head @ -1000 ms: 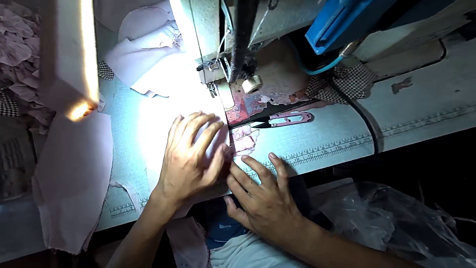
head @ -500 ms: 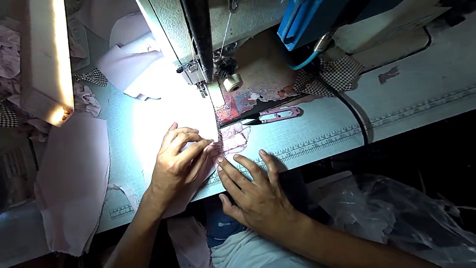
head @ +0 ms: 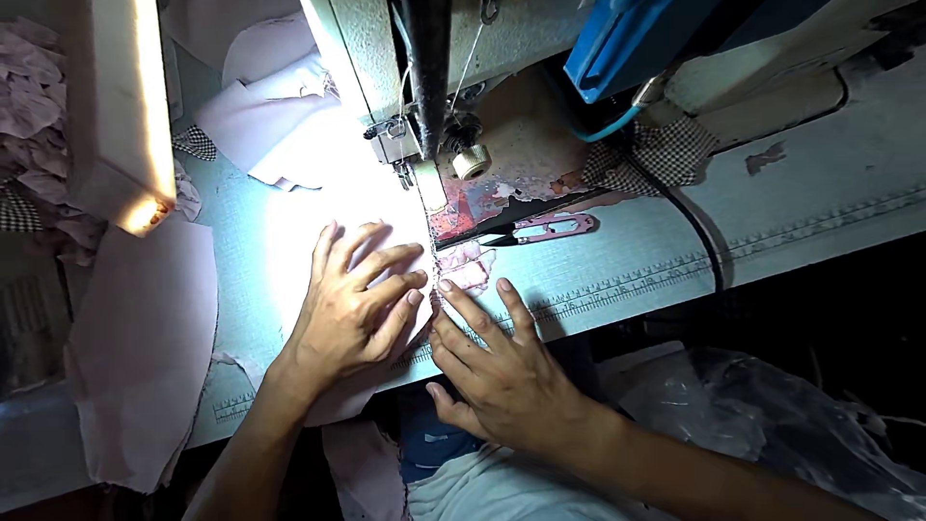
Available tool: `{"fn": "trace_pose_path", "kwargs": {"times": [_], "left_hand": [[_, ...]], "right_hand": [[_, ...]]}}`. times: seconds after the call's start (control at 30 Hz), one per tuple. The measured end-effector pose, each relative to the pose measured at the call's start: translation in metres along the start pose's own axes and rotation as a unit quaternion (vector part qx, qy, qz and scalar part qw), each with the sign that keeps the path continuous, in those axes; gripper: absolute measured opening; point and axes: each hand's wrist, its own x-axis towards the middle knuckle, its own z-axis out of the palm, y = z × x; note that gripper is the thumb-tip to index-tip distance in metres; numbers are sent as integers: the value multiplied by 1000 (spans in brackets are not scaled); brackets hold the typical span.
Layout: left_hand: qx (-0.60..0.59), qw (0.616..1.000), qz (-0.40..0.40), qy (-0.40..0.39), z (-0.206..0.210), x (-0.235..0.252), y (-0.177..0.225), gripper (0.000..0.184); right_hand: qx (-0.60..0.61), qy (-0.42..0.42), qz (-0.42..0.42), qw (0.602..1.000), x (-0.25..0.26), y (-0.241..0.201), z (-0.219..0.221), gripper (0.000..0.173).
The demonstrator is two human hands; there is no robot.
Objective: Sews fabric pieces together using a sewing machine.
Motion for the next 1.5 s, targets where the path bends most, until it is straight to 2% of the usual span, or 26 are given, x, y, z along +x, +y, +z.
{"fn": "trace_pose_path", "kwargs": {"times": [0.17,0.37,0.57,0.63,0.73,0.83,0.9,1.03,1.2,1.27,1.33,1.4,1.43,1.5], "left_hand": [[14,999,32,-2,10,-2,-8,31],[45,998,35,-9,6,15,-22,33],[94,993,72,4,0,33,-43,35],[64,997,40,15,-6,35,-43,35],[28,996,-64,50,-12,41,-44,41],[87,984,-134,79,-14,54,-47,45],[113,977,-163,81,-12,63,-51,41],[153,970,-170,81,-16,80,-57,32],[269,961,-49,31,-32,84,-55,27],[311,949,-40,31,-37,85,-56,23],[335,935,-108,50,-43,89,-56,20],[324,915,-224,84,-46,93,-55,24],[312,912,-245,108,-45,92,-55,27],[263,932,-199,147,-40,82,-43,33]], "right_hand": [[21,-6,-71,997,10,13,2,40],[28,-13,-84,996,33,34,0,44],[3,-35,-76,996,52,49,-1,48],[0,-34,-63,997,51,47,0,49],[-3,-29,-50,998,49,43,2,49],[-9,-23,-49,999,49,42,3,49],[-12,-24,-46,999,49,42,3,49],[-15,-26,-42,999,48,43,4,49],[-13,-22,-41,999,47,42,5,49],[-13,-18,-41,999,47,41,6,48],[-13,-18,-40,999,47,42,6,48],[-8,-17,-41,999,47,42,7,48],[-3,-17,-41,999,46,42,7,47],[3,-15,-36,999,46,42,7,47]]}}
